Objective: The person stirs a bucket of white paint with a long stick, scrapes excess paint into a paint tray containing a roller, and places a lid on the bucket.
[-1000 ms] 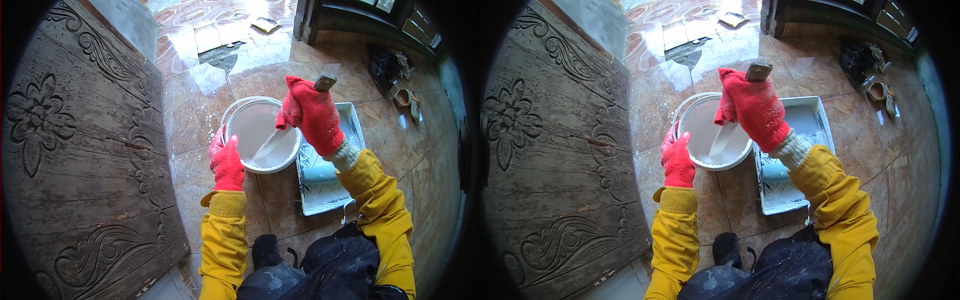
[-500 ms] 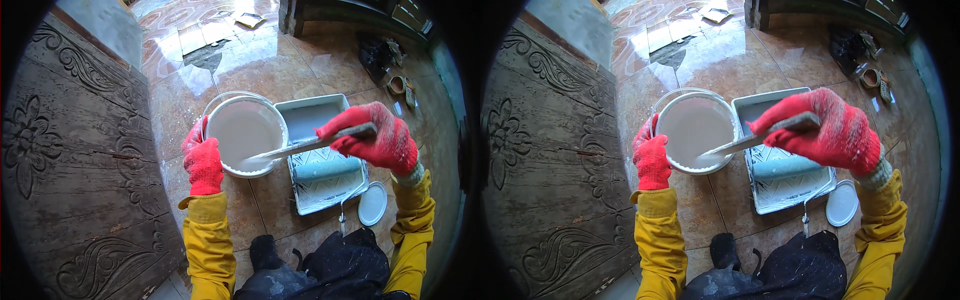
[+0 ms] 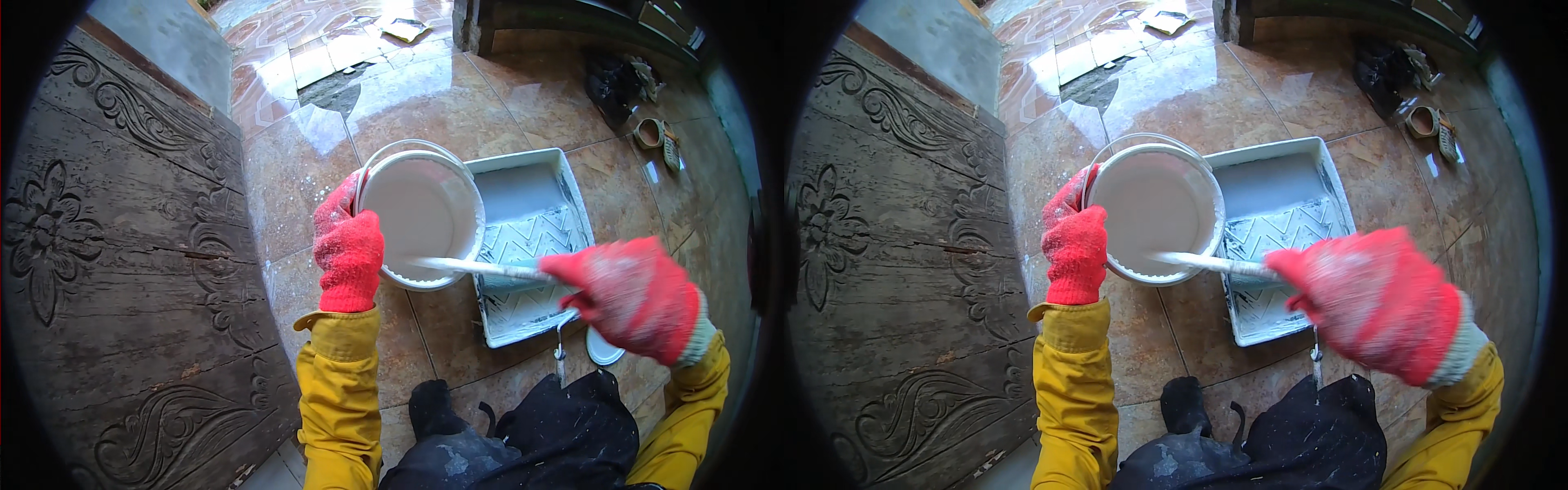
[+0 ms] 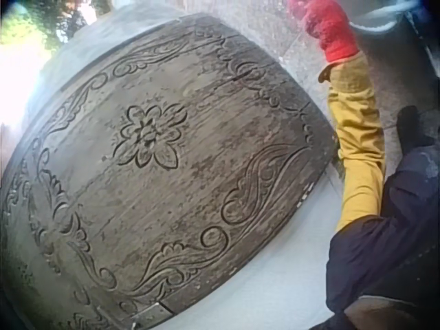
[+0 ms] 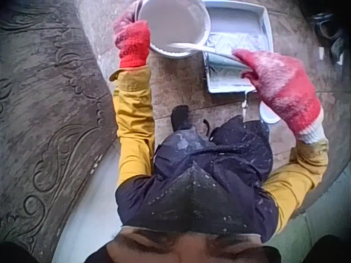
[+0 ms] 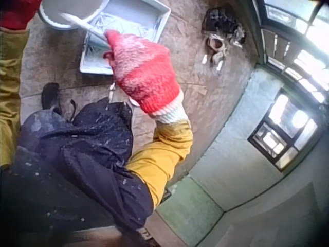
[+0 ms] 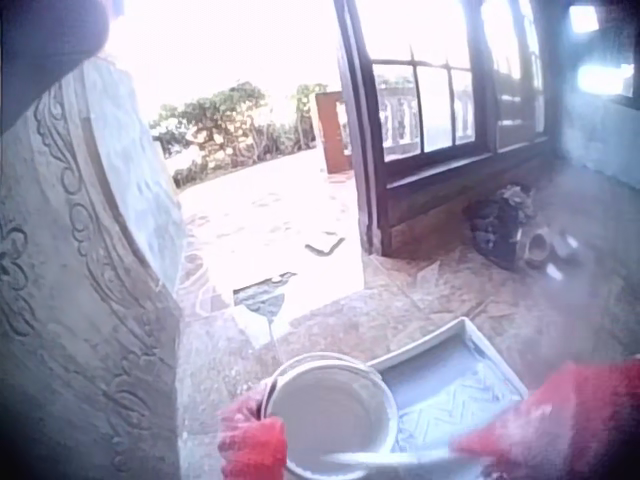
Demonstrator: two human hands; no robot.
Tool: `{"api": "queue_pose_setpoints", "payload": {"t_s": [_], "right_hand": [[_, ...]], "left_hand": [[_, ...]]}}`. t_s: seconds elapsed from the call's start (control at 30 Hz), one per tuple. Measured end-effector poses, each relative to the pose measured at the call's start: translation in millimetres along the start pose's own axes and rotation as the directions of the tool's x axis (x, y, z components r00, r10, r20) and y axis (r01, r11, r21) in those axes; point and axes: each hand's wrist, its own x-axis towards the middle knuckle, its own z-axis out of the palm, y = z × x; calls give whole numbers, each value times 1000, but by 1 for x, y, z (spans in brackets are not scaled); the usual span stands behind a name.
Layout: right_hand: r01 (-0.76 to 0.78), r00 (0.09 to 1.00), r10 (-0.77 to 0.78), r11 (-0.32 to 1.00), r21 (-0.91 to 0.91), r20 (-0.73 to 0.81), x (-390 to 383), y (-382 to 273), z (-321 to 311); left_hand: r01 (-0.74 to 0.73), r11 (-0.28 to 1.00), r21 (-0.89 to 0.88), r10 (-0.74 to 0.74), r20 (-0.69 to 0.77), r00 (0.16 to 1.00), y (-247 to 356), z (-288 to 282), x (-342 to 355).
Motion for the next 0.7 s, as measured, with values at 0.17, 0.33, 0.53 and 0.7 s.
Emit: {"api": "queue_pose_setpoints", "payload": {"t_s": [0.17,0.33,0.53,0.7], "right_hand": [[-1,970,24,995,-95,243,3,14,36],[8,988,-26,993,117,152,1,24,70],[16,995,-12,999,-38,103,9,24,78],[-6,999,9,998,-68,40,2,20,31]], "left_hand": [[-31,992,-120,36,40,999,1,-8,-8],[-19,1000,5,19,22,1000,0,-12,-9],[-58,993,98,56,19,998,2,-13,2],[-40,996,78,41,-7,999,11,3,-3]]}}
